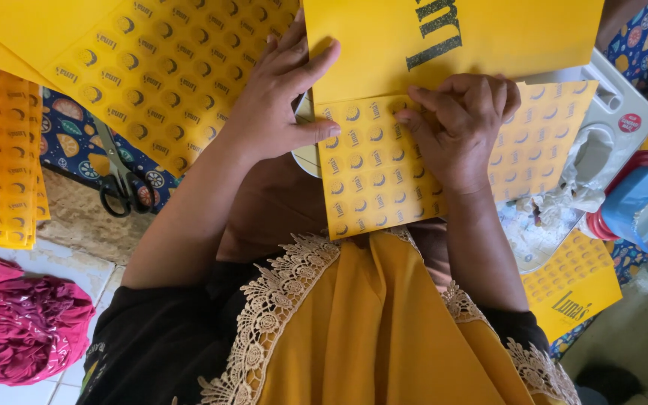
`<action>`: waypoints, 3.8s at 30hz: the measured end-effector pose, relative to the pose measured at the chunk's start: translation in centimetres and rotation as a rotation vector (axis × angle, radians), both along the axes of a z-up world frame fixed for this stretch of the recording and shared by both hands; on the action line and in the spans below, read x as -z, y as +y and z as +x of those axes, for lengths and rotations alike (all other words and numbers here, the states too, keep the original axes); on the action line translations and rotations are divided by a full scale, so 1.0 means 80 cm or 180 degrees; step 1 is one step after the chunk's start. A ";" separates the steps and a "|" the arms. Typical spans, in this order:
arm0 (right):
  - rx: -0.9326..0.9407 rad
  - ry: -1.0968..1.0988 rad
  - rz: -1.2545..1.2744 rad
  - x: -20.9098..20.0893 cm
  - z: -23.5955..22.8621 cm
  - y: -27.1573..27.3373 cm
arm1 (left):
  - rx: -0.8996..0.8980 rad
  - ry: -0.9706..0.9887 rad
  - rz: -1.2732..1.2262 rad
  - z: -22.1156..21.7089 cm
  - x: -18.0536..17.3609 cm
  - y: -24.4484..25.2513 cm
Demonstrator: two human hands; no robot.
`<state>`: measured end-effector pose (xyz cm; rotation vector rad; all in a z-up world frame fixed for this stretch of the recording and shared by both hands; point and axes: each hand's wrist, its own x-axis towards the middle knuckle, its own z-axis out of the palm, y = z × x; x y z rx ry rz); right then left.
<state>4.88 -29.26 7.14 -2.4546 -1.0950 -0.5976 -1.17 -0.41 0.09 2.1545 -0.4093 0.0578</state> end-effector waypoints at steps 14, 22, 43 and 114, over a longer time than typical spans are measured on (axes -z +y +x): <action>0.0296 0.0254 -0.0235 0.000 0.027 -0.090 | 0.0029 -0.0294 -0.0295 0.000 0.025 0.004; 0.0279 0.0067 -0.0109 0.005 0.028 -0.087 | 0.0153 -0.0613 -0.0412 0.004 0.021 0.005; 0.0388 0.0474 -0.0296 0.006 0.031 -0.086 | 0.0046 -0.0352 -0.0422 -0.002 0.009 0.007; 0.0985 0.0861 0.0219 0.012 0.053 -0.162 | 0.0138 -0.0512 -0.0452 0.005 -0.012 0.002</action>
